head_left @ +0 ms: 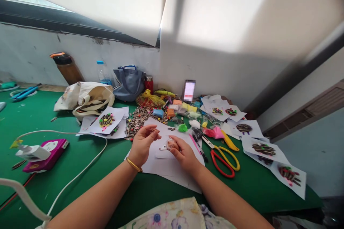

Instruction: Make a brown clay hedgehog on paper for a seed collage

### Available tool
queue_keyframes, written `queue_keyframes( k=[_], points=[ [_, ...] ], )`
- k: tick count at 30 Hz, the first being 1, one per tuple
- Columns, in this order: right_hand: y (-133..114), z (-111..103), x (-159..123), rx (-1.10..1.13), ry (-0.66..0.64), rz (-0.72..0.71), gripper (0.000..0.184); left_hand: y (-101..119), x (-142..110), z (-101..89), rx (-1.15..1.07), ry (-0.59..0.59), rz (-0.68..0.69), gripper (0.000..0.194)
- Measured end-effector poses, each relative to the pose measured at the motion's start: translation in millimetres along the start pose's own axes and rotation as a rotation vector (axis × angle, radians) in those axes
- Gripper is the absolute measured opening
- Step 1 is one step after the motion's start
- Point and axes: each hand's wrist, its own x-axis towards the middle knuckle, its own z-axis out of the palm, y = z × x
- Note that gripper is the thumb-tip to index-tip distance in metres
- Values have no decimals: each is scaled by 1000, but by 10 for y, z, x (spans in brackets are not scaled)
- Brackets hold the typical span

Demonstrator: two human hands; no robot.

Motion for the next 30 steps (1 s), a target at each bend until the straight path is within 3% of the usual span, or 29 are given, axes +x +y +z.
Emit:
queue_keyframes(
  k=[6,11,13,16,21,25,30],
  points=[
    [94,-74,58,-167,117,-35,56,-8,-17,39,-34,-54,-215,38],
    [211,-525,333,-588,311,72,56,19,-31,52,-120,-65,-333,36],
    [271,-684,430,-770,324,150,53,13,-38,45,-133,-59,-361,36],
    [338,-766,486,-886,290,154,41,-5,-45,21,-135,-69,-368,40],
    [195,-577,371,-777,412,-59,41,-15,-48,13,-172,-69,-376,38],
    [-77,-270,222,-574,212,-252,32,-23,-83,61,-199,-89,-409,38],
    [-234,28,120,-362,153,-230,34,-54,-147,107,-132,-138,-386,43]
  ],
)
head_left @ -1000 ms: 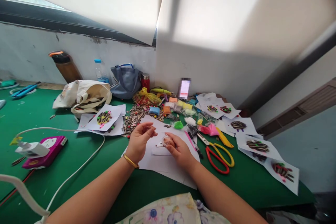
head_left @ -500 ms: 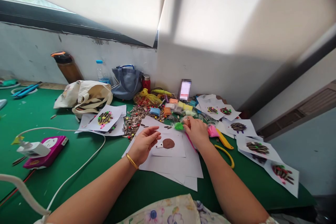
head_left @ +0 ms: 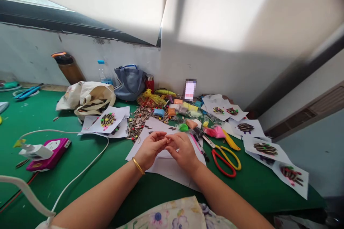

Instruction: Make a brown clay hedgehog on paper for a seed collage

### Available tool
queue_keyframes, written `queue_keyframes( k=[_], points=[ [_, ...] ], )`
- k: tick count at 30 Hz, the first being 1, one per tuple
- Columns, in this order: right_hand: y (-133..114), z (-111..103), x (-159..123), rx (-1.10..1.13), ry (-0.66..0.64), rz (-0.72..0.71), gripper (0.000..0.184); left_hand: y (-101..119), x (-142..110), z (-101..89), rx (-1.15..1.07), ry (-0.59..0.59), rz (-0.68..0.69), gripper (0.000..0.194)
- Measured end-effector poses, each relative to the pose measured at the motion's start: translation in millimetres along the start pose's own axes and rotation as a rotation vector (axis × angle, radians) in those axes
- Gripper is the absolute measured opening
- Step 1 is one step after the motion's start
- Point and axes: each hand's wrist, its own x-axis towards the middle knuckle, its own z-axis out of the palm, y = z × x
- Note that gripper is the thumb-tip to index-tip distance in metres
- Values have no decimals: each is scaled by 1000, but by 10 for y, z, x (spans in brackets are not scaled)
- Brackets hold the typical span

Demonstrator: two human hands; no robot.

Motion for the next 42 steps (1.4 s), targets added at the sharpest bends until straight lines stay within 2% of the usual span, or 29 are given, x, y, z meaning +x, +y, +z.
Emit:
queue_keyframes(
  k=[4,9,14,18,22,26,29,32,34,37,40,42],
  points=[
    [-5,36,-26,132,29,15,30,-14,-11,20,136,5,24,45],
    [52,21,-35,159,63,14,18,-5,-33,48,244,-25,13,46],
    [92,-41,-32,7,132,7,22,5,-49,47,40,-101,-111,49],
    [65,-35,-36,-226,16,-102,38,40,-47,18,-198,-249,-147,37],
    [65,5,-38,-386,-86,-169,60,99,-41,-2,-289,-400,-220,44],
    [79,-1,-40,-492,-103,-151,65,143,-38,-9,-381,-372,-201,54],
    [50,12,-42,-481,-150,-226,72,127,-57,11,-447,-359,-177,63],
    [20,37,-31,-457,-205,-320,76,99,-89,48,-454,-447,-252,72],
    [21,36,-18,-478,-184,-287,76,108,-100,59,-451,-498,-294,75],
    [40,13,-15,-520,-132,-203,77,153,-89,33,-487,-476,-245,79],
    [36,10,-35,-499,-165,-273,79,159,-72,4,-510,-419,-173,77],
    [24,19,-39,-474,-197,-323,79,136,-74,9,-453,-459,-260,79]
  ],
)
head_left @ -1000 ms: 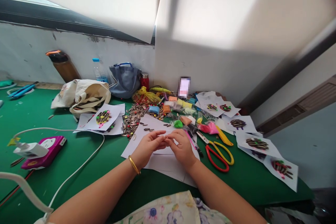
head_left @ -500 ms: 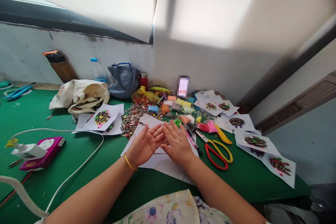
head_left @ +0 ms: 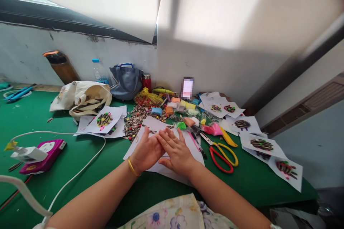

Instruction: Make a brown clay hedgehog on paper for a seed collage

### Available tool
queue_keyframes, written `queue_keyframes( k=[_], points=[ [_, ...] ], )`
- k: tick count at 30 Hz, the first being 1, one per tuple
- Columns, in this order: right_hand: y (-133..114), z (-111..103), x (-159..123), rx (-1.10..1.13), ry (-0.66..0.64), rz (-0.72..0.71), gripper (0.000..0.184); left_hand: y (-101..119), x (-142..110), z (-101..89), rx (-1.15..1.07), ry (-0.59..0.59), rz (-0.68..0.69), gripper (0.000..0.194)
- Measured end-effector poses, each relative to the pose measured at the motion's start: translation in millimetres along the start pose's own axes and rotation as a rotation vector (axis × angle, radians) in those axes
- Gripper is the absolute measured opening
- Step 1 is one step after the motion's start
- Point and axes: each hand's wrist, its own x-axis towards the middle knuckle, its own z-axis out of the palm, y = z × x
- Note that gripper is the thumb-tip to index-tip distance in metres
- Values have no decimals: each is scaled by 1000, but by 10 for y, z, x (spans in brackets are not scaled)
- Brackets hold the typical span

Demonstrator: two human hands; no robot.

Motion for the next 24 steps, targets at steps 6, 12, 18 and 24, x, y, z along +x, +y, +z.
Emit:
queue_keyframes(
  k=[6,12,18,24],
  points=[
    [14,-10,18,11,31,125,73,2,3,34,101,12,3,82],
    [34,17,4,33,27,110,73,0,13,12,163,18,-56,79],
    [113,7,-47,79,55,212,63,-46,35,-53,371,180,-6,39],
    [44,-29,-59,243,97,190,51,-69,45,-112,543,310,125,27]
  ],
)
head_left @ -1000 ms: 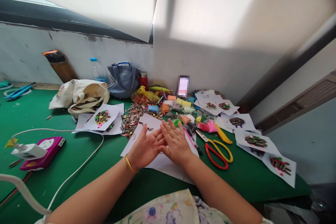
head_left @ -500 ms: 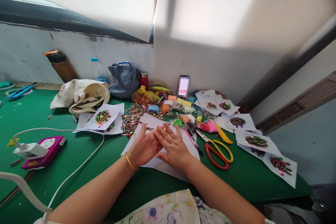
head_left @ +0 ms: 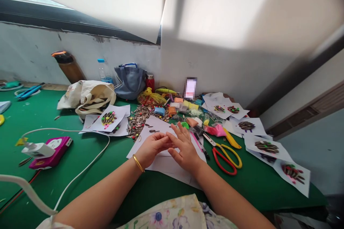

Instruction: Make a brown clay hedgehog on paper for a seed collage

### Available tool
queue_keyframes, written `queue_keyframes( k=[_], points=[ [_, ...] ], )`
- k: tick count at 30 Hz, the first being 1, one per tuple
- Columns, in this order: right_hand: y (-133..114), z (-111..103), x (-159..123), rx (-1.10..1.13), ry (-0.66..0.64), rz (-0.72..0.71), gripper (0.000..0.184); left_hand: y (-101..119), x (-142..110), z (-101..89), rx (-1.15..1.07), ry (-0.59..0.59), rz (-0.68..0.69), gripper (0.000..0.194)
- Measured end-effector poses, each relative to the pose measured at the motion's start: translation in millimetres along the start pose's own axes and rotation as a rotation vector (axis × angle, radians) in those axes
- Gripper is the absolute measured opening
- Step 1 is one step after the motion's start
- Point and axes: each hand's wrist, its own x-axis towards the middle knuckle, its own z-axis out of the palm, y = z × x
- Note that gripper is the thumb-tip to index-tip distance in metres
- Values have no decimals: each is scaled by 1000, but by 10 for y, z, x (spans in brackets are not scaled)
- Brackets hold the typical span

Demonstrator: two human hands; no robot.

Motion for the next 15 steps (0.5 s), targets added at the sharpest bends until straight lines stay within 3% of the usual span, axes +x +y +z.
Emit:
queue_keyframes(
  k=[9,15],
  points=[
    [51,-59,14,214,134,70,36,51,-7,46,184,103,195,30],
    [90,2,40,389,154,107,25,24,20,19,402,62,229,30]
  ],
)
